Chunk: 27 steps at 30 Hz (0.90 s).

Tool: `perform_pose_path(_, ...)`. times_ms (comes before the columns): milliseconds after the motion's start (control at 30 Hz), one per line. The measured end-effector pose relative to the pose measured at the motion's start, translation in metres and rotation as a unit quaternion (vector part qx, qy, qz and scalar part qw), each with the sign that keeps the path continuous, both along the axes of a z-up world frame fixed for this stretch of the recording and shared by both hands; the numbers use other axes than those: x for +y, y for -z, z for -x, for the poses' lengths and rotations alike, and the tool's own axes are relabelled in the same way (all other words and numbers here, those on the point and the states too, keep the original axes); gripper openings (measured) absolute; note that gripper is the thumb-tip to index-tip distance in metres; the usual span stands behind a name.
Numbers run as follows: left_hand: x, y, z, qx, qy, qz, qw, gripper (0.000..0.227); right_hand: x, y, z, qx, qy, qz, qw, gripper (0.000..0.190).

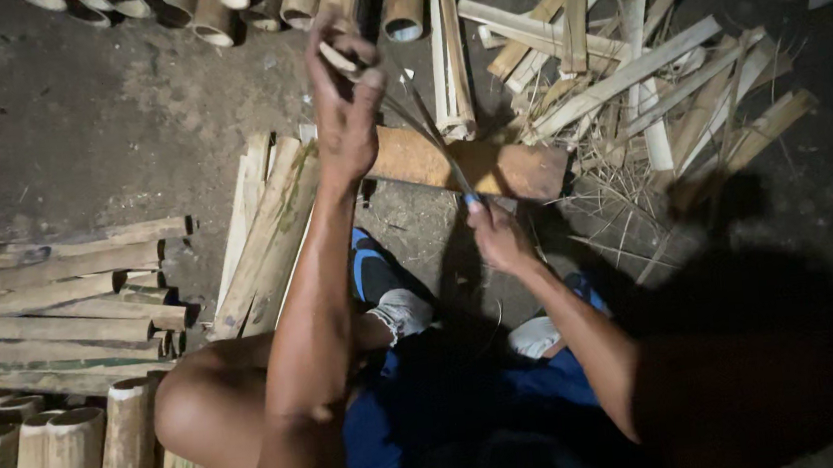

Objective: The person sits on the floor and uses a knife to split bamboo poles into thin strips. They repeatedly position the bamboo on a wooden block, strike it with the knife, and separate the resulting strips.

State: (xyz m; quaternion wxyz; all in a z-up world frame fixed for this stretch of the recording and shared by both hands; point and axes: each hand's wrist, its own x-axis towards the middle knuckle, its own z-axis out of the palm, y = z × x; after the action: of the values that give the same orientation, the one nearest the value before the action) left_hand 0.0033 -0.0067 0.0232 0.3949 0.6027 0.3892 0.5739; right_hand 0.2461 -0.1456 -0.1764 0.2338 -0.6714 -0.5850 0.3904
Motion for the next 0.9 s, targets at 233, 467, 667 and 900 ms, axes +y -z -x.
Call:
perform_pose_path(233,-0.001,0.013,0.001,-0.018,-0.021,-0.060,0.998,0.044,-0.009,-0.008,0.033,0.031,0.019,-0.073,0.997,0.050)
perform_pose_path(467,0.007,0.014,-0.001,-0.054,-0.076,-0.070,0.993,0.037,0.032,0.084,-0.013,-0.051,0.074,0.123,0.988,0.059)
perform_pose_path(667,0.013,0.016,-0.039,-0.055,-0.277,-0.058,0.957,0.039,0.023,0.030,0.030,-0.023,0.032,-0.055,0.998,0.058)
perform_pose_path(900,0.033,0.051,-0.012,-0.066,-0.303,0.006,0.951,0.058,0.031,0.099,0.020,-0.069,0.070,-0.007,0.995,0.058)
